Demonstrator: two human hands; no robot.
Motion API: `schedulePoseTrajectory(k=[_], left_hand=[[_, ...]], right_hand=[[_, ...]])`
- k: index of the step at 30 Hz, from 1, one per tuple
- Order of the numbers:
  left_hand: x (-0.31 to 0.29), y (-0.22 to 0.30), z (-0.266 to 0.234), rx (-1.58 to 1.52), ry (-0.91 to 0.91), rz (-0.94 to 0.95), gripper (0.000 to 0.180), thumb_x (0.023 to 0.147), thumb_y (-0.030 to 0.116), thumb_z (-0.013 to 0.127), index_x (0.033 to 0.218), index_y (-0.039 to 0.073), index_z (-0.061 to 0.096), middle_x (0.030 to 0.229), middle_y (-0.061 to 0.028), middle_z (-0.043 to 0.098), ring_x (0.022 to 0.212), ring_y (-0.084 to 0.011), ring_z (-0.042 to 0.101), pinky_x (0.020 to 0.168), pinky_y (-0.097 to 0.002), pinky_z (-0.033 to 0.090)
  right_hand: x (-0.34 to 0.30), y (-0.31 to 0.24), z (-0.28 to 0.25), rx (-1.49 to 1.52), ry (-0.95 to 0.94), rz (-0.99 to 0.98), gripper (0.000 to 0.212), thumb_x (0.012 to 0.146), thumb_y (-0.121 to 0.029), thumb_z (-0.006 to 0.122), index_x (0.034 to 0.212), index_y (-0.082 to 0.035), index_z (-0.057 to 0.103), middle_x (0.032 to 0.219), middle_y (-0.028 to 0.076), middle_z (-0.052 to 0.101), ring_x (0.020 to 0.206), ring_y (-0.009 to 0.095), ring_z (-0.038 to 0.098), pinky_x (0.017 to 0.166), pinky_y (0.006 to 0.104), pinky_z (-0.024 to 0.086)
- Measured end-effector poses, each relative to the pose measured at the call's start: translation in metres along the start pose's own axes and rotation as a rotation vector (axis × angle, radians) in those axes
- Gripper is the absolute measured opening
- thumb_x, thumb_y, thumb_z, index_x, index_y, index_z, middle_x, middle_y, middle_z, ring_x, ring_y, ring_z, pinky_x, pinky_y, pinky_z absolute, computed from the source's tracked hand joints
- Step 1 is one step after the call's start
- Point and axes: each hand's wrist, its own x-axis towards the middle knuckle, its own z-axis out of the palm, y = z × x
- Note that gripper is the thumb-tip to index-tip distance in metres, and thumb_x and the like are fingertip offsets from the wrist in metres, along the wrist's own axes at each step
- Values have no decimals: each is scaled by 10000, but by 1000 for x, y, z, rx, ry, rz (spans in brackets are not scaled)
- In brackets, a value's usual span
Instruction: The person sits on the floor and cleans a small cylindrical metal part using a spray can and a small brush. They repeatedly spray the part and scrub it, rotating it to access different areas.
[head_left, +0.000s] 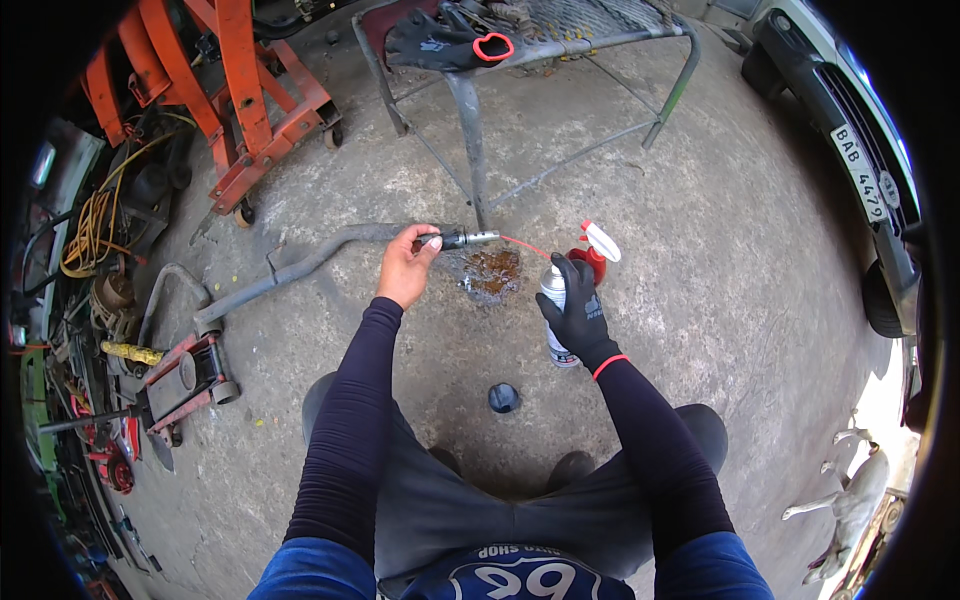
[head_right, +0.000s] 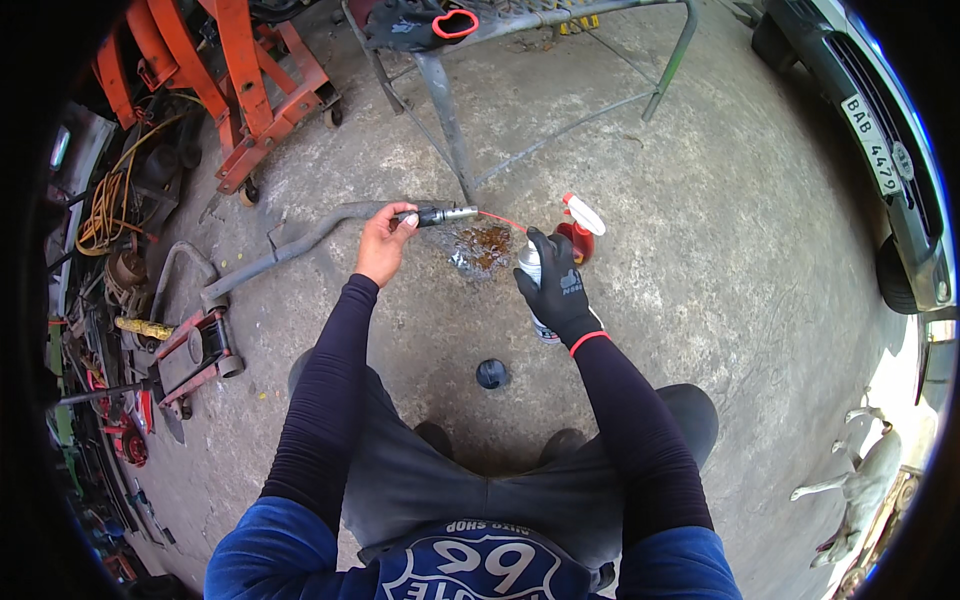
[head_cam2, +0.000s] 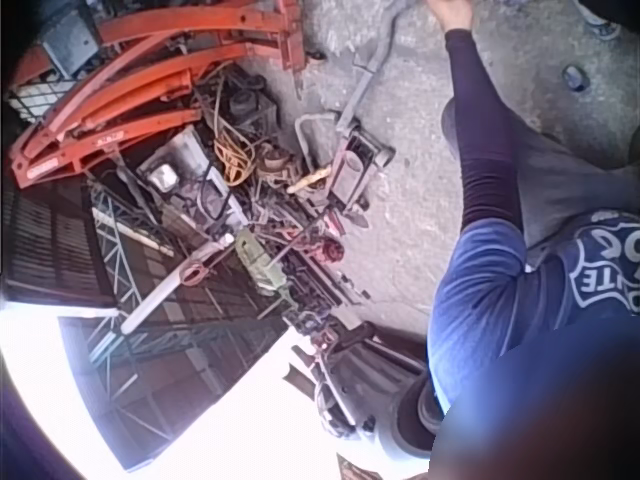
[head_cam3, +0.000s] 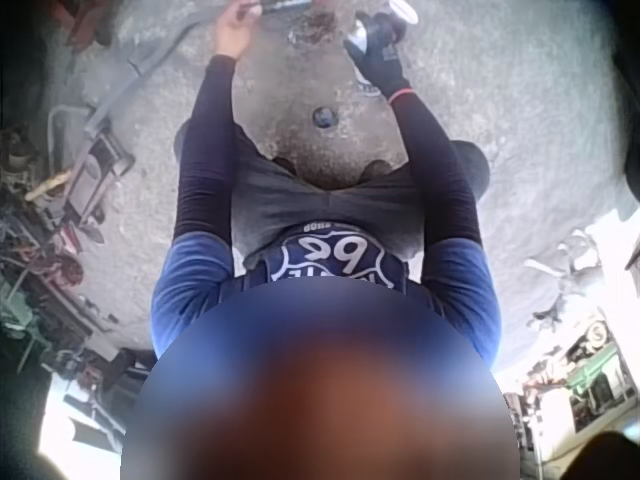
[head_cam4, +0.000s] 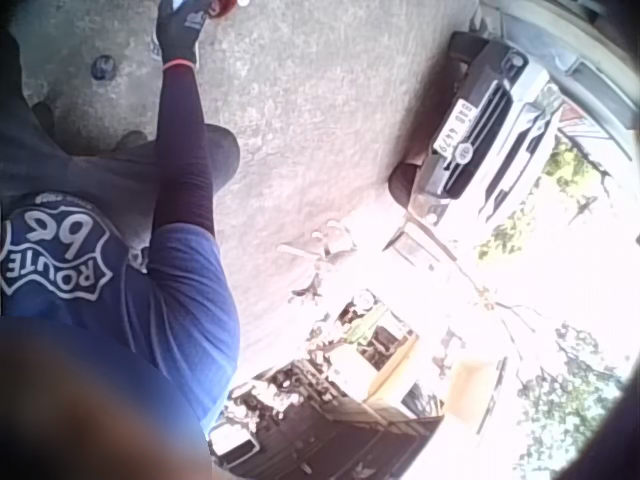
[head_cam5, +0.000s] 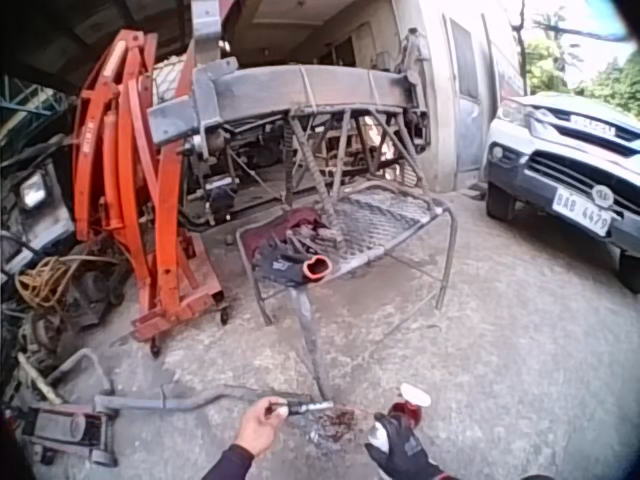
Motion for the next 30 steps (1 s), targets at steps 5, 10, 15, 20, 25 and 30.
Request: schedulePoseTrajectory(k=[5,10,15,20,25,30], left_hand=[[-1,0,2,-22,26,45,179,1009,93,686,1175,30,670,904,25,641,811,-51,576,747,-228,469],[-1,2,1,-23,22,33,181,1007,95,690,1173,28,670,906,25,640,811,-50,576,751,-228,472],[0,2,3,-37,17,12,183,1017,84,676,1189,22,665,951,12,655,852,-60,602,803,-246,509],[0,1,4,-63,21,30,168,1013,78,680,1171,23,668,900,22,642,813,-51,589,753,-227,482],[0,2,4,-41,15,4,167,1014,79,678,1170,21,666,888,22,643,807,-52,595,746,-229,483],[1,2,2,-13,-8,4,194,1023,96,671,1201,19,666,983,0,677,867,-79,630,825,-260,527]], right_hand=[[0,1,0,13,8,7,770,880,-161,763,1540,-110,370,1380,237,439,1279,436,488,1083,502,437],[0,0,0,-3,9,6,764,880,-159,762,1536,-112,373,1380,237,440,1271,442,502,1077,503,446],[0,-1,-1,12,-11,33,752,877,-158,763,1526,-110,386,1370,235,447,1260,440,511,1068,499,453],[2,-2,-2,5,52,-25,738,865,-144,755,1509,-89,398,1239,240,490,1135,428,534,958,498,465],[4,-3,-3,7,59,-5,731,868,-145,754,1504,-88,400,1246,242,491,1143,427,538,968,492,466],[5,-4,-4,10,56,6,723,872,-148,752,1501,-88,402,1236,238,488,1130,419,540,963,491,467]])
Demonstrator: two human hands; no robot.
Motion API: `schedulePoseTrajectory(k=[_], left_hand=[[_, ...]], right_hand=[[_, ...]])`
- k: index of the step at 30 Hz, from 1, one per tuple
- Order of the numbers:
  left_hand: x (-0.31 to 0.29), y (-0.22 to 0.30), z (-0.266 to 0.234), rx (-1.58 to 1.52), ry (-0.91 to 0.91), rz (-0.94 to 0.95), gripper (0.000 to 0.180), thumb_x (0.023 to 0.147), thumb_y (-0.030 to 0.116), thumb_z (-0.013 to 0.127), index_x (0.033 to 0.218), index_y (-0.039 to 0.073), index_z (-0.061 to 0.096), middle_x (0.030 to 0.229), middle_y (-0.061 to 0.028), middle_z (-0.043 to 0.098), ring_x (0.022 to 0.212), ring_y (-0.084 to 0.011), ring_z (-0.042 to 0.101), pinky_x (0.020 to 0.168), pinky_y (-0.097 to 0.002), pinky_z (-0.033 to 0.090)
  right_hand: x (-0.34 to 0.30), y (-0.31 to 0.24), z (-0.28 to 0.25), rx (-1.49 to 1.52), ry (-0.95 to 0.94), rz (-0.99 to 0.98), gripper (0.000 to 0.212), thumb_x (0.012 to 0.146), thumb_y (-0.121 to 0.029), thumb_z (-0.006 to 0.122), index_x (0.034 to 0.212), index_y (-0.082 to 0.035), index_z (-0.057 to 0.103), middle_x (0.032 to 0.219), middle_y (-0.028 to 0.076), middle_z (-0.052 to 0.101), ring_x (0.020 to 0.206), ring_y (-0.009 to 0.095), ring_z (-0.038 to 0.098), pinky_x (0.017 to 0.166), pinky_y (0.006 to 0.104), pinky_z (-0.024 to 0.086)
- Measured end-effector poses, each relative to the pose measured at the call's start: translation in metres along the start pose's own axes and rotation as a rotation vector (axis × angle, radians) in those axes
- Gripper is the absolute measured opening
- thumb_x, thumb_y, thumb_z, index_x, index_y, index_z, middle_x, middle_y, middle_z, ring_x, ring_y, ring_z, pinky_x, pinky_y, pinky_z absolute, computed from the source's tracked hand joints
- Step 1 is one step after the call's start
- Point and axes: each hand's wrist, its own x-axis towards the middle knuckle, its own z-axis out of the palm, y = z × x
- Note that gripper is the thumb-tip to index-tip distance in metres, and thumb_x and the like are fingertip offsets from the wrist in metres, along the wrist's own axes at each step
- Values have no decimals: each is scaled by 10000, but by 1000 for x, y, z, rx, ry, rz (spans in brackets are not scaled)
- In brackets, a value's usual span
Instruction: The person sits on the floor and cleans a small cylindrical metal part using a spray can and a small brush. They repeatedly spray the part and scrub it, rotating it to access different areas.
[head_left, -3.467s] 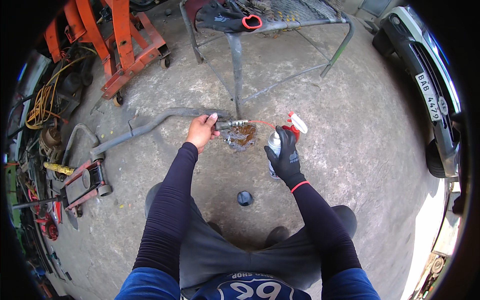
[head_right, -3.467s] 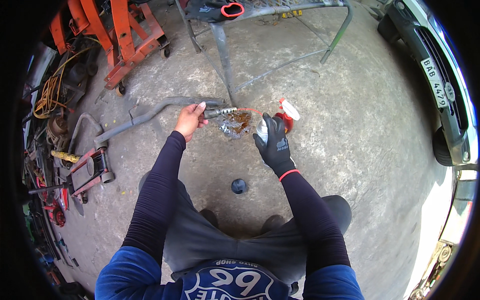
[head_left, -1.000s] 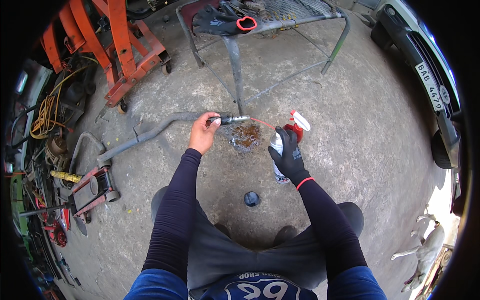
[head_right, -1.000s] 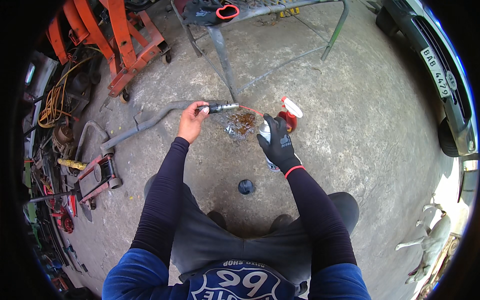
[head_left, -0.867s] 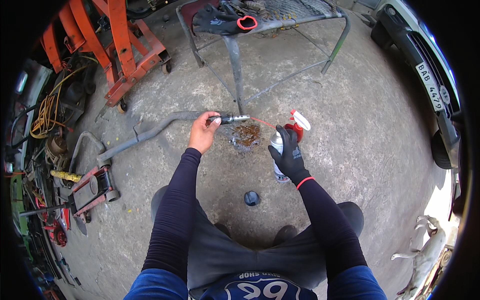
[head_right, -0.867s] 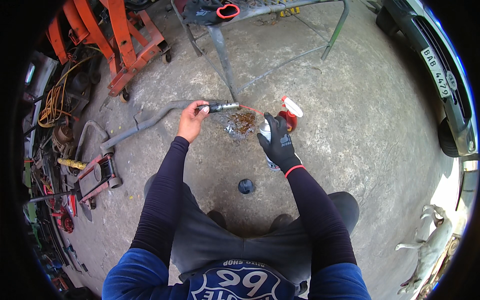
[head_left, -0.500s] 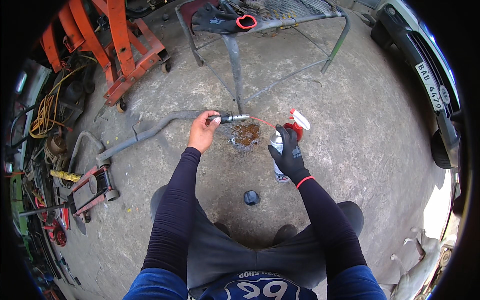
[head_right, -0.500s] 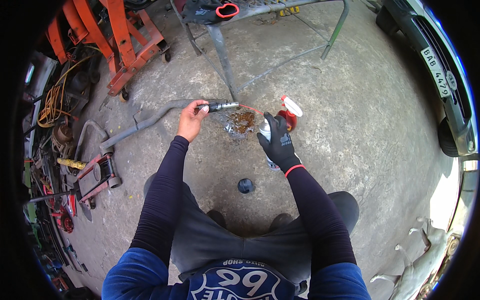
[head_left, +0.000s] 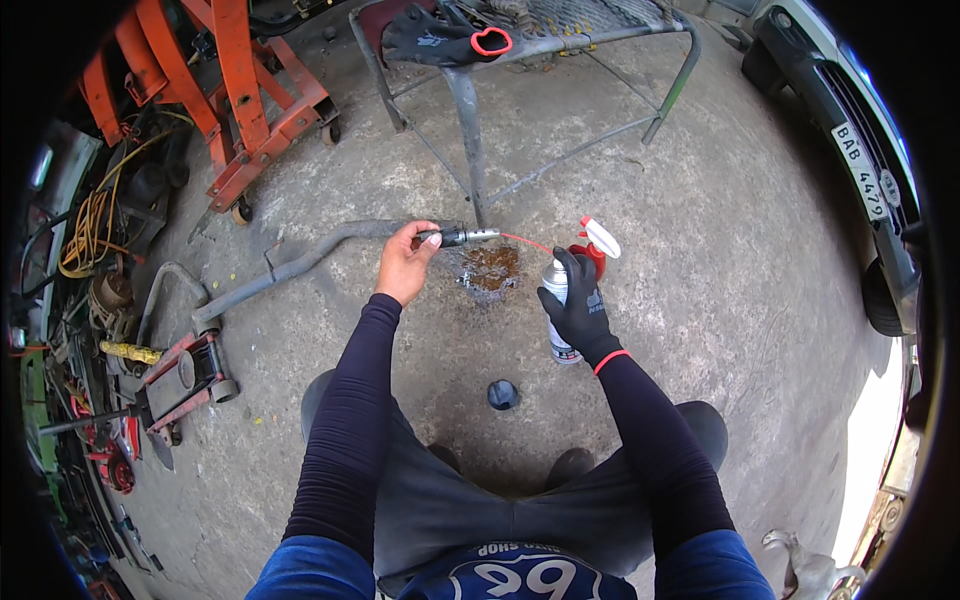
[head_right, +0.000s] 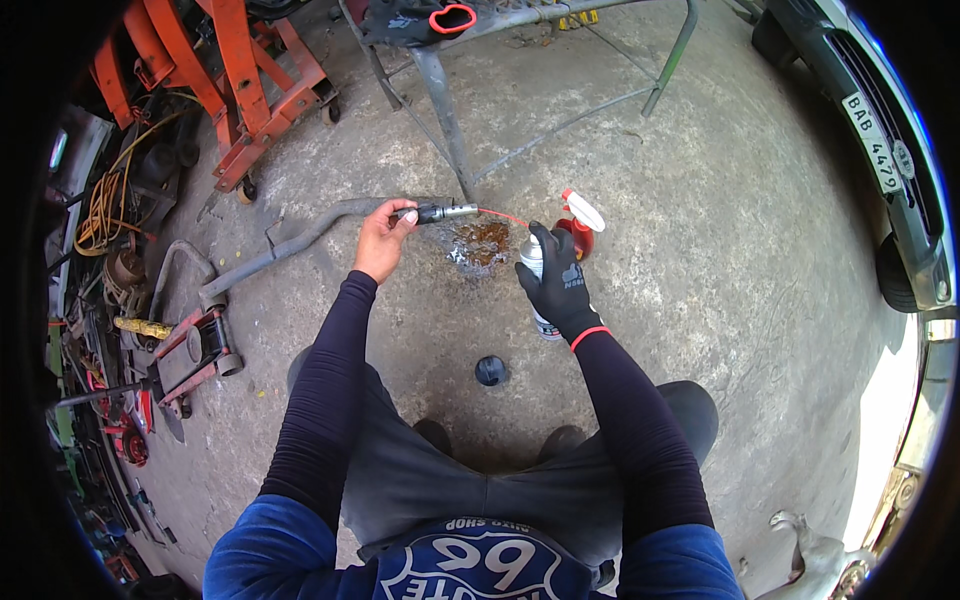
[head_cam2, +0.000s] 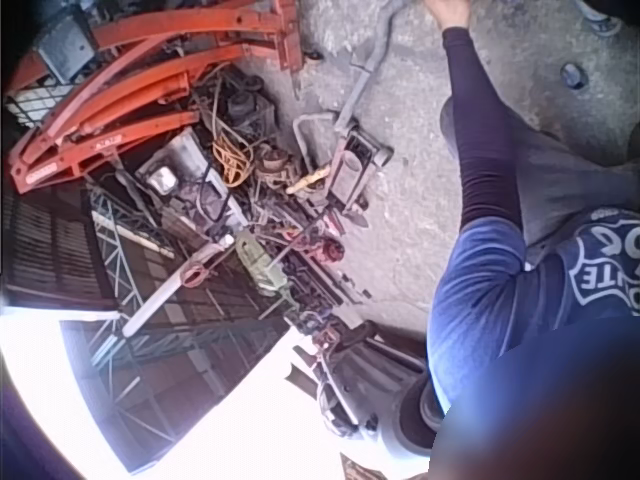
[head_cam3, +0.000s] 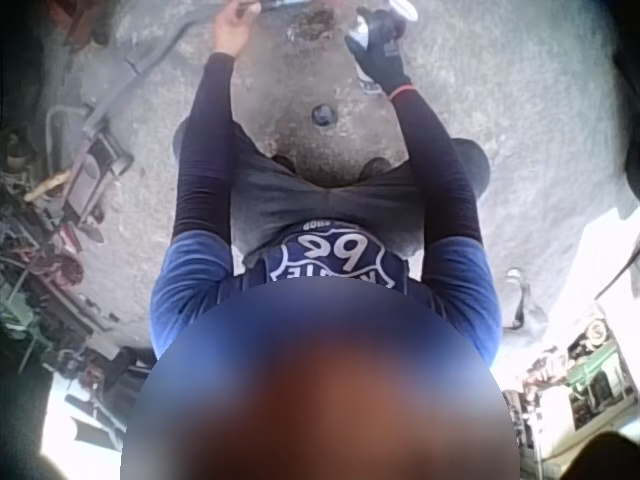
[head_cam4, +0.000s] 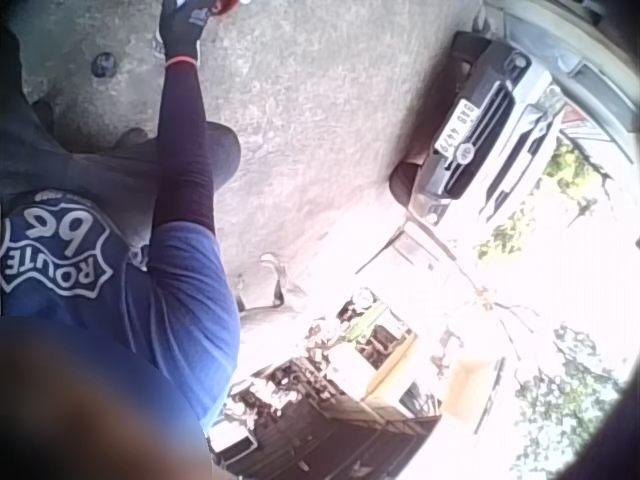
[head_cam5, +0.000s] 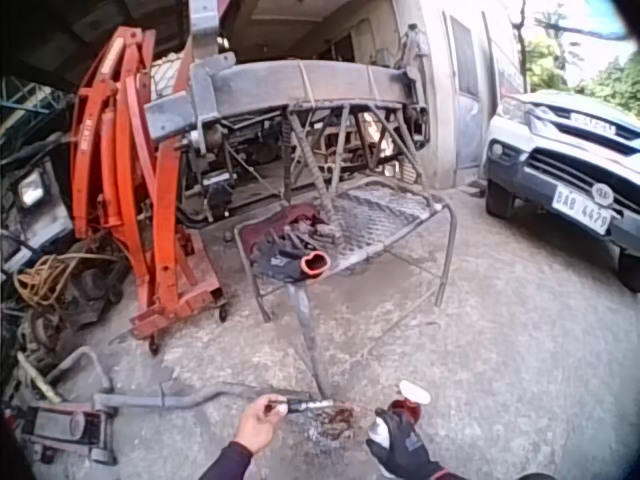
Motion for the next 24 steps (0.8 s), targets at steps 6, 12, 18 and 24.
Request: schedulePoseTrajectory(k=[6,12,18,24], left_hand=[[0,-2,1,-20,11,5,185,1018,91,676,1190,23,663,952,7,670,854,-71,621,801,-249,511],[2,-5,-1,-19,0,-12,199,1026,103,669,1207,22,662,1013,-3,681,895,-80,633,852,-269,539],[1,-4,0,-49,2,10,184,1026,95,664,1195,24,662,974,0,677,883,-71,629,808,-257,527],[3,1,-2,-70,45,-96,188,1060,204,629,1129,32,660,894,-11,673,758,-86,639,679,-263,531]], right_hand=[[1,-2,-1,8,5,-18,709,874,-158,750,1493,-88,410,1227,231,483,1121,414,539,964,485,463],[1,-1,-1,8,2,4,700,872,-167,752,1485,-94,423,1244,231,479,1137,419,537,972,487,463],[1,2,0,22,-4,26,705,868,-189,760,1486,-116,429,1272,231,474,1168,426,534,986,492,465],[4,3,-4,63,-22,67,730,876,-193,757,1509,-118,400,1303,217,474,1212,423,520,1024,493,455]])
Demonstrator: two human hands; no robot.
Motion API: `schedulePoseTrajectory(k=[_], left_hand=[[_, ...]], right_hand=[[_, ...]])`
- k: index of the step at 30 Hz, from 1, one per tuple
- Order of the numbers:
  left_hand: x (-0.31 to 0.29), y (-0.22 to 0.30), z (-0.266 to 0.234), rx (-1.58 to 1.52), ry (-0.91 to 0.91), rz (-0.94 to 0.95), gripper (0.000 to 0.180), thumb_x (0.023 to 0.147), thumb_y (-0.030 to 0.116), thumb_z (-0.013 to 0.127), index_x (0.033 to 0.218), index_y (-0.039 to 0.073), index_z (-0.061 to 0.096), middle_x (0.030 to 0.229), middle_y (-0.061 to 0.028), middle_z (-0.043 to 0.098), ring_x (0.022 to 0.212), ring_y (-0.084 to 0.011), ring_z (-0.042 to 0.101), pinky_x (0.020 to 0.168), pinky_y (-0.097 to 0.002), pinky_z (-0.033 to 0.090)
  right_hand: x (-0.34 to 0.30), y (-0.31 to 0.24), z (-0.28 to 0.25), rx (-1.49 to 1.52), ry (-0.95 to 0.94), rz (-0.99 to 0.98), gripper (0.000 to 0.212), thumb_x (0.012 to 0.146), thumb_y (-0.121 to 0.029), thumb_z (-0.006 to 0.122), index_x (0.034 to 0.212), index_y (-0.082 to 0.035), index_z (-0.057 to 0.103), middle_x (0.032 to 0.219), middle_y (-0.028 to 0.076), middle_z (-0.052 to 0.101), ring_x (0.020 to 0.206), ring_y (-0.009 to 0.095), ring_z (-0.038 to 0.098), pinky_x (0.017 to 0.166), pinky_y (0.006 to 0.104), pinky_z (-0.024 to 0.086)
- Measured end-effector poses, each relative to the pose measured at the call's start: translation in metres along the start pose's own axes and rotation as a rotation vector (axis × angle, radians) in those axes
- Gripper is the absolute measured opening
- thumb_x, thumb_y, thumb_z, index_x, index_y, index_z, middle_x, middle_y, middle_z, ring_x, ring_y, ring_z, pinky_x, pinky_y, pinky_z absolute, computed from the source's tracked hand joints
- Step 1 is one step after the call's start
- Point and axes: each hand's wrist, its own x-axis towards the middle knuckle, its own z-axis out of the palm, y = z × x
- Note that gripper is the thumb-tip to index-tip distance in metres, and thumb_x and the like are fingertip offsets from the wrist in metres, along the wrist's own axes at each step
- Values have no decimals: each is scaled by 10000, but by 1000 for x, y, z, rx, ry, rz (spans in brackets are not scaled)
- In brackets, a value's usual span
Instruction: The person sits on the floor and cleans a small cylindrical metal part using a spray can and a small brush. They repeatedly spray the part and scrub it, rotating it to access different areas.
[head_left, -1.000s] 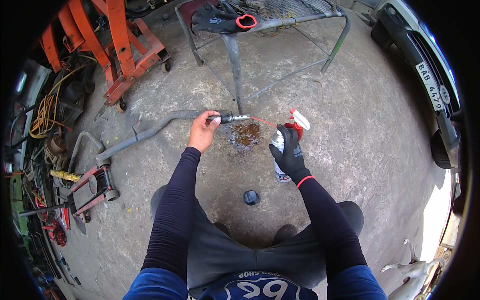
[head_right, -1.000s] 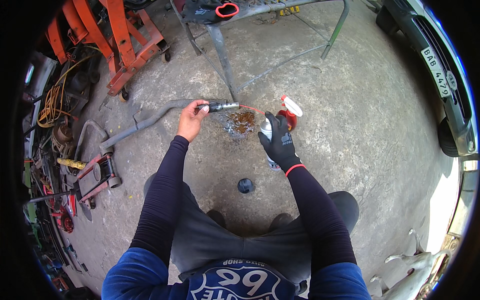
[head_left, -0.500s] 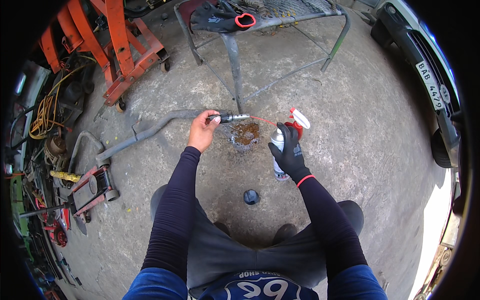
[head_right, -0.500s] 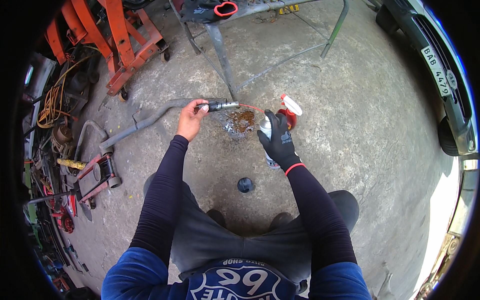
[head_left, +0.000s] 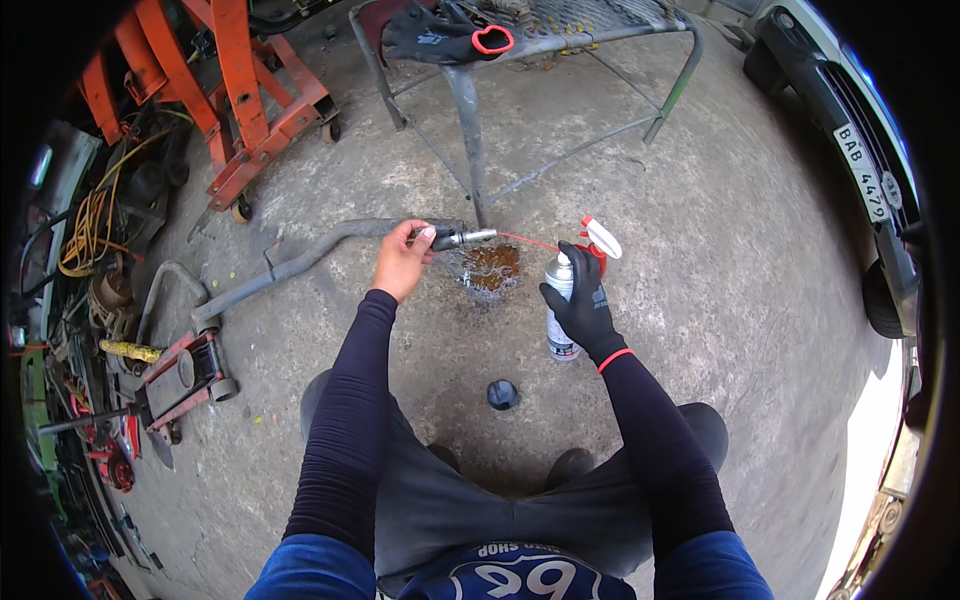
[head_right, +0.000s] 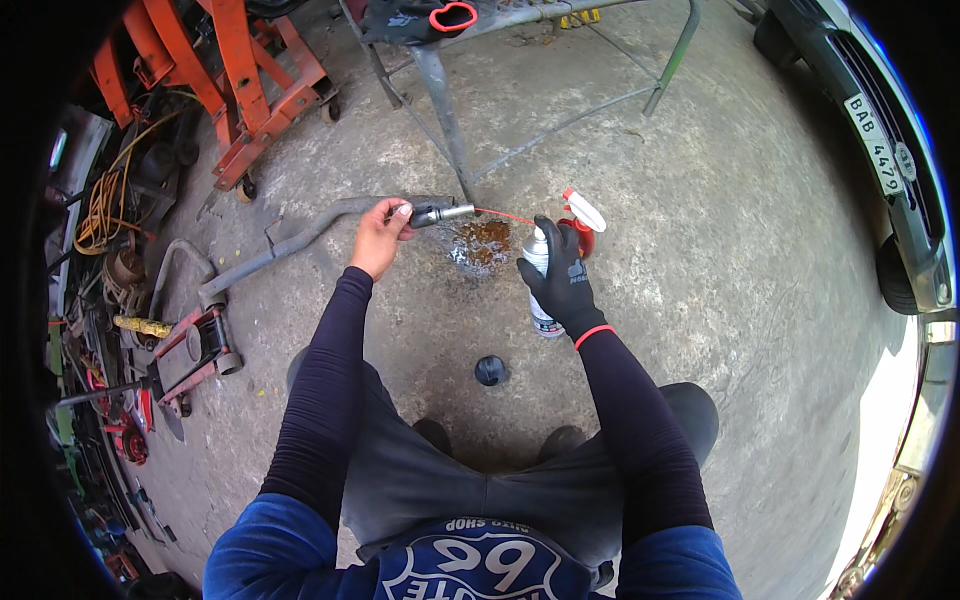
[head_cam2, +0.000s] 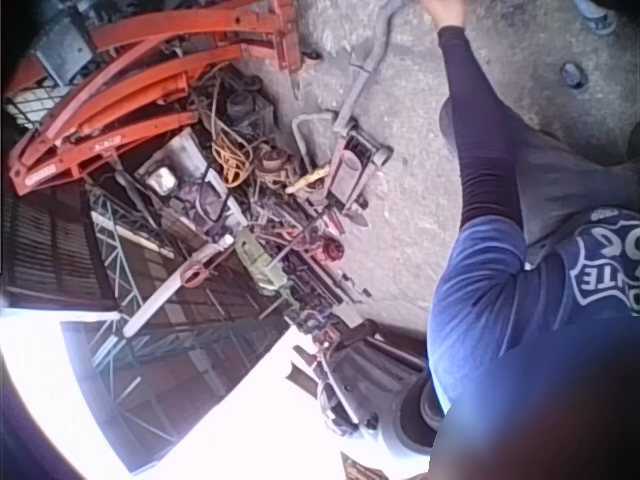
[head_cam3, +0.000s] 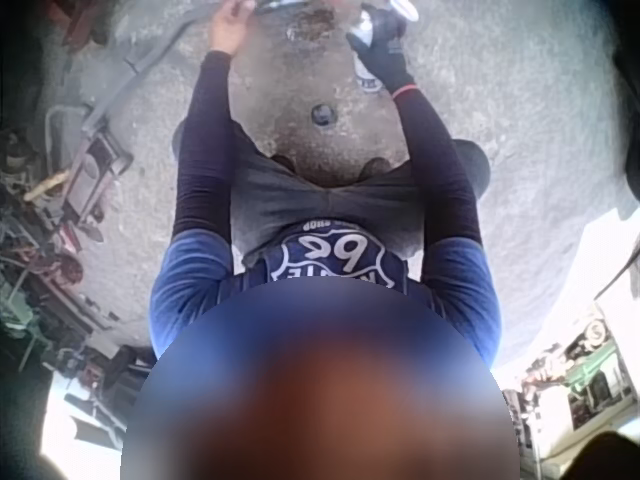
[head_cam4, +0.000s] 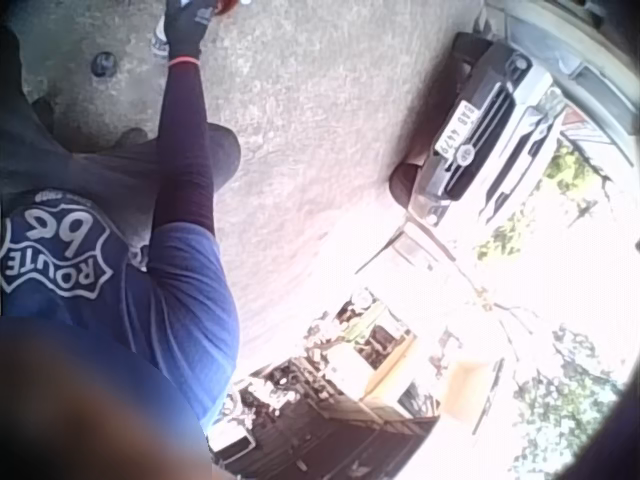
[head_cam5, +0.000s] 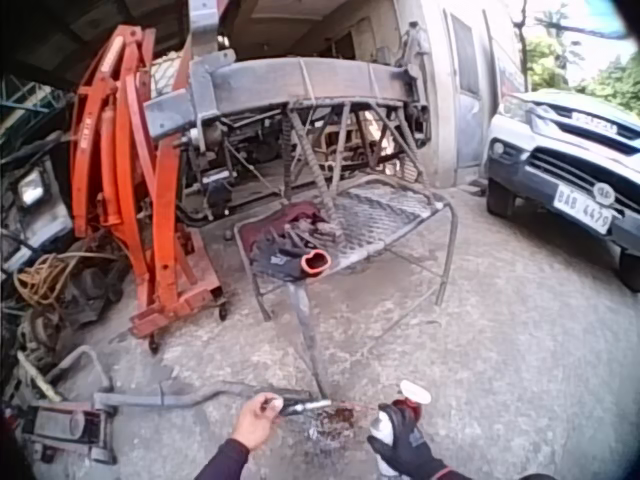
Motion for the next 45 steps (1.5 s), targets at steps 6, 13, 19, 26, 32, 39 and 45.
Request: schedulePoseTrajectory(k=[6,13,19,26,32,39,45], left_hand=[[4,7,-22,-59,-27,-236,323,1079,387,579,1039,70,626,823,15,618,650,-81,586,591,-245,467],[6,10,-34,-172,77,-398,344,1069,390,586,940,72,608,731,7,553,586,-92,536,517,-262,435],[9,6,-36,-220,65,-420,342,1064,378,597,896,80,587,712,-2,554,566,-93,533,490,-261,428],[8,4,-32,-148,100,-366,350,1060,387,612,914,69,600,723,-6,556,582,-105,531,519,-279,413],[4,3,0,93,239,-260,380,1060,356,615,877,22,624,708,-31,600,564,-116,585,514,-285,447],[2,4,9,132,268,-253,430,1046,338,640,876,-57,643,709,-92,639,564,-160,631,531,-332,509],[3,-2,7,150,280,-230,447,1040,340,647,886,-79,662,684,-107,645,555,-181,646,540,-348,528]], right_hand=[[5,5,-10,99,-111,-14,731,876,-197,768,1507,-117,409,1352,206,467,1276,410,500,1084,485,431],[7,5,-11,96,-107,-23,727,870,-187,771,1503,-119,420,1366,199,470,1302,407,486,1097,492,423],[11,-1,-11,85,-82,-53,718,866,-180,768,1495,-111,428,1344,195,480,1274,401,503,1078,492,431],[12,-16,-9,21,-46,-75,718,864,-177,770,1492,-98,430,1284,215,492,1208,407,534,1032,484,455],[7,-42,3,-144,-85,-166,712,866,-229,776,1485,-113,446,1215,250,515,1083,418,586,892,489,510],[1,-56,14,-221,-128,-163,680,875,-271,754,1471,-123,462,1218,261,512,1057,423,600,866,505,517],[1,-55,11,-240,-128,-162,672,871,-273,749,1463,-114,473,1191,247,513,1063,413,595,857,495,517]])
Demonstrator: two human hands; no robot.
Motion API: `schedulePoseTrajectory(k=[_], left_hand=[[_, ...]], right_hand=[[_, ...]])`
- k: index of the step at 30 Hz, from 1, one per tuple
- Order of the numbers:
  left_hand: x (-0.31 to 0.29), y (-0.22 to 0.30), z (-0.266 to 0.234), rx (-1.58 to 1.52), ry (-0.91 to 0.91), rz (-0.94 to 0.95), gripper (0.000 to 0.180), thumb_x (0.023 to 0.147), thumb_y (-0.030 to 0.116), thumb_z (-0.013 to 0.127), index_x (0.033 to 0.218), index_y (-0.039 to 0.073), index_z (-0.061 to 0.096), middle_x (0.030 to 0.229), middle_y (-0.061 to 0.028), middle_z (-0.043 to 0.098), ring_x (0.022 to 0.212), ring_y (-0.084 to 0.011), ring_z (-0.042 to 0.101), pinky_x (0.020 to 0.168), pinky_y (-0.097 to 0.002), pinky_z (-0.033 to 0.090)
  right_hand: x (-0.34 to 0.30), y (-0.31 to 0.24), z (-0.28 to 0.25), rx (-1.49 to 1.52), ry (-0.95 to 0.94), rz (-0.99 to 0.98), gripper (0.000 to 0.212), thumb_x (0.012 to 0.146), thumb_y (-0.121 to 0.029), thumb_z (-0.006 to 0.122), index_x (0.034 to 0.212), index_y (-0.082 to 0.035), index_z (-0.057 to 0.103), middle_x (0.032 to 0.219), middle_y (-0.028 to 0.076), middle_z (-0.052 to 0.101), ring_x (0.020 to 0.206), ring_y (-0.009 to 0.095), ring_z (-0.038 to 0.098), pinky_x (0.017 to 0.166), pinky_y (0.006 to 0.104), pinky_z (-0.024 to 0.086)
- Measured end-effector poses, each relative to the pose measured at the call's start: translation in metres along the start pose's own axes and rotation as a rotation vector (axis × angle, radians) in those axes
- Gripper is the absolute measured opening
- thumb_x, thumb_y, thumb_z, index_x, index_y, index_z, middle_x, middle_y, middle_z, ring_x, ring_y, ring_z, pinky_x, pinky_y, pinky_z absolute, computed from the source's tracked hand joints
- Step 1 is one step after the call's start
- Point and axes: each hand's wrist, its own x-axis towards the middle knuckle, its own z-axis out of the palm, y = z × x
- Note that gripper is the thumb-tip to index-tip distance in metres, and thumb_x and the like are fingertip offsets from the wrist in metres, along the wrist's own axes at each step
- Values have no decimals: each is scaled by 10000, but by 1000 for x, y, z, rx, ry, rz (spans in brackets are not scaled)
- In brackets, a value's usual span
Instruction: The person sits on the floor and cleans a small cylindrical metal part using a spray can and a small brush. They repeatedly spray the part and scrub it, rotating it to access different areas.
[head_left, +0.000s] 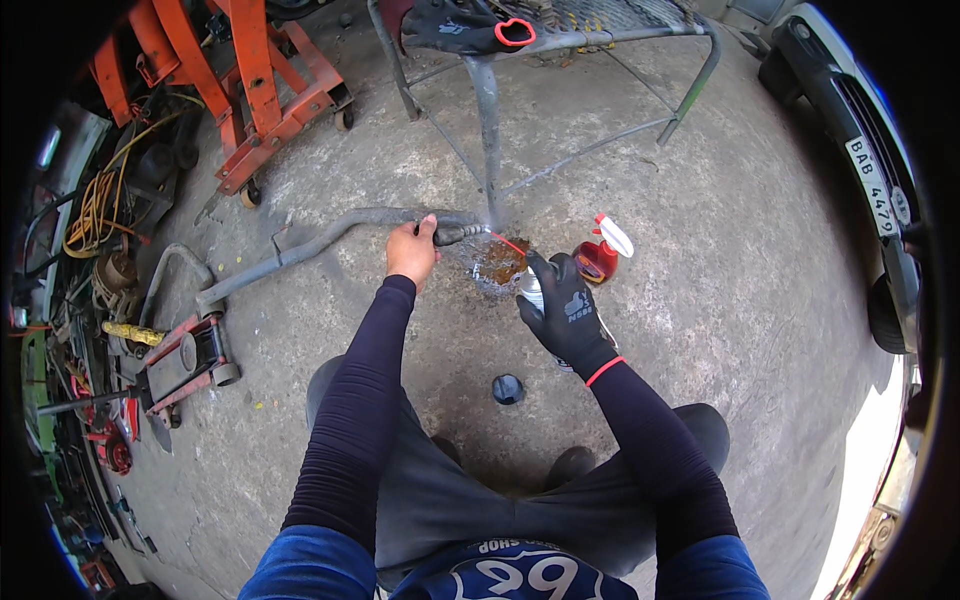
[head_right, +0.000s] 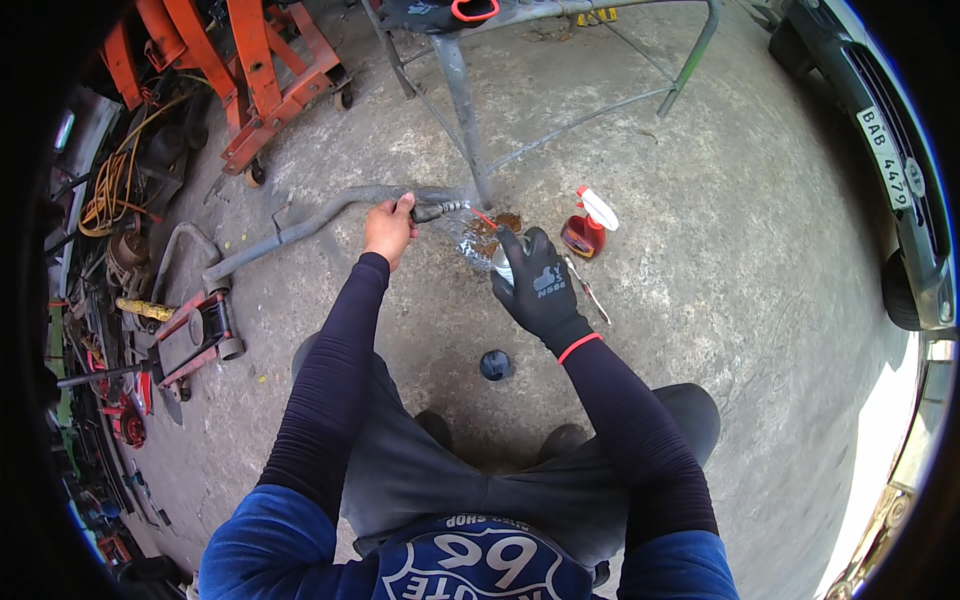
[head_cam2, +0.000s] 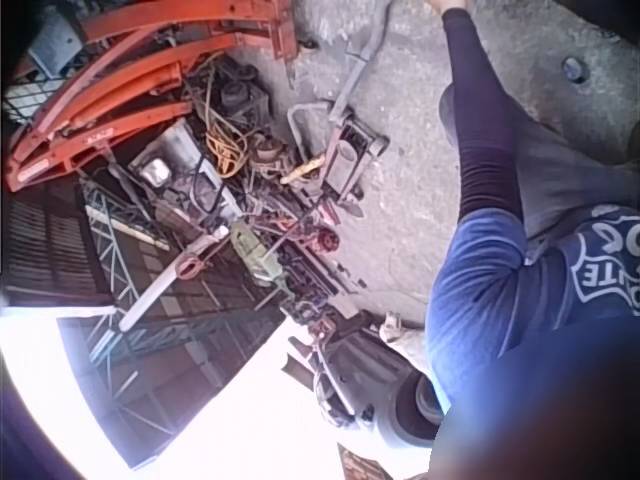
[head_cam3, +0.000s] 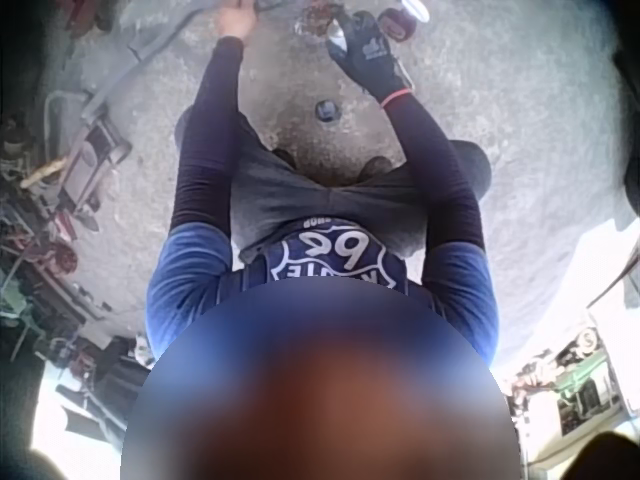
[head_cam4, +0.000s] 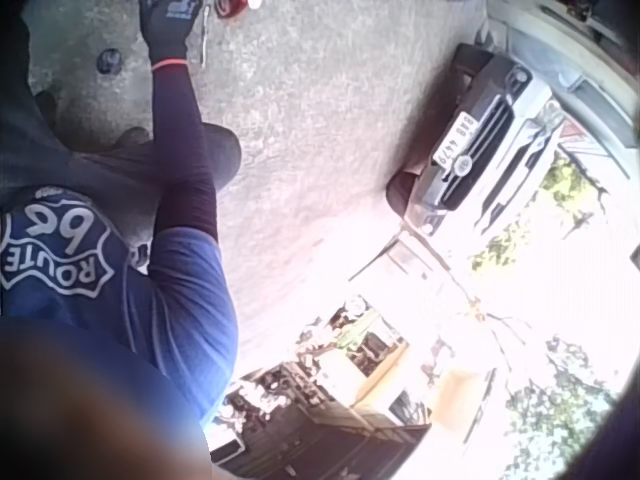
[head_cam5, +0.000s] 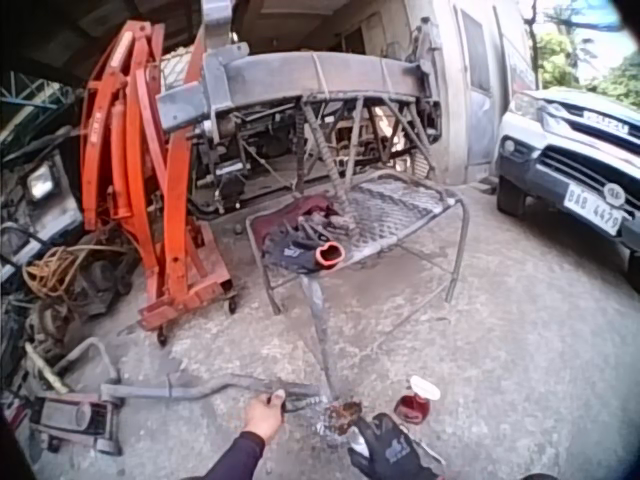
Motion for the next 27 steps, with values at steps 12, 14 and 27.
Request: schedulePoseTrajectory(k=[12,14,27], left_hand=[[0,0,2,40,3,12,456,1035,346,653,883,-83,664,684,-112,641,547,-193,640,555,-365,527],[1,0,3,38,-2,7,457,1033,347,657,885,-86,662,696,-117,646,553,-194,643,559,-367,530],[4,-4,4,104,-7,34,466,1023,352,671,859,-84,652,718,-133,657,593,-214,666,573,-379,563]], right_hand=[[-1,0,-5,10,-20,2,687,864,-284,742,1471,-104,476,1191,236,516,1043,404,611,853,491,523],[-1,-2,-5,17,-43,-1,689,863,-287,743,1470,-104,474,1198,235,512,1042,402,610,850,490,525],[3,-3,-6,-7,-35,25,692,863,-293,741,1473,-120,466,1198,226,502,1019,393,621,824,495,530]])
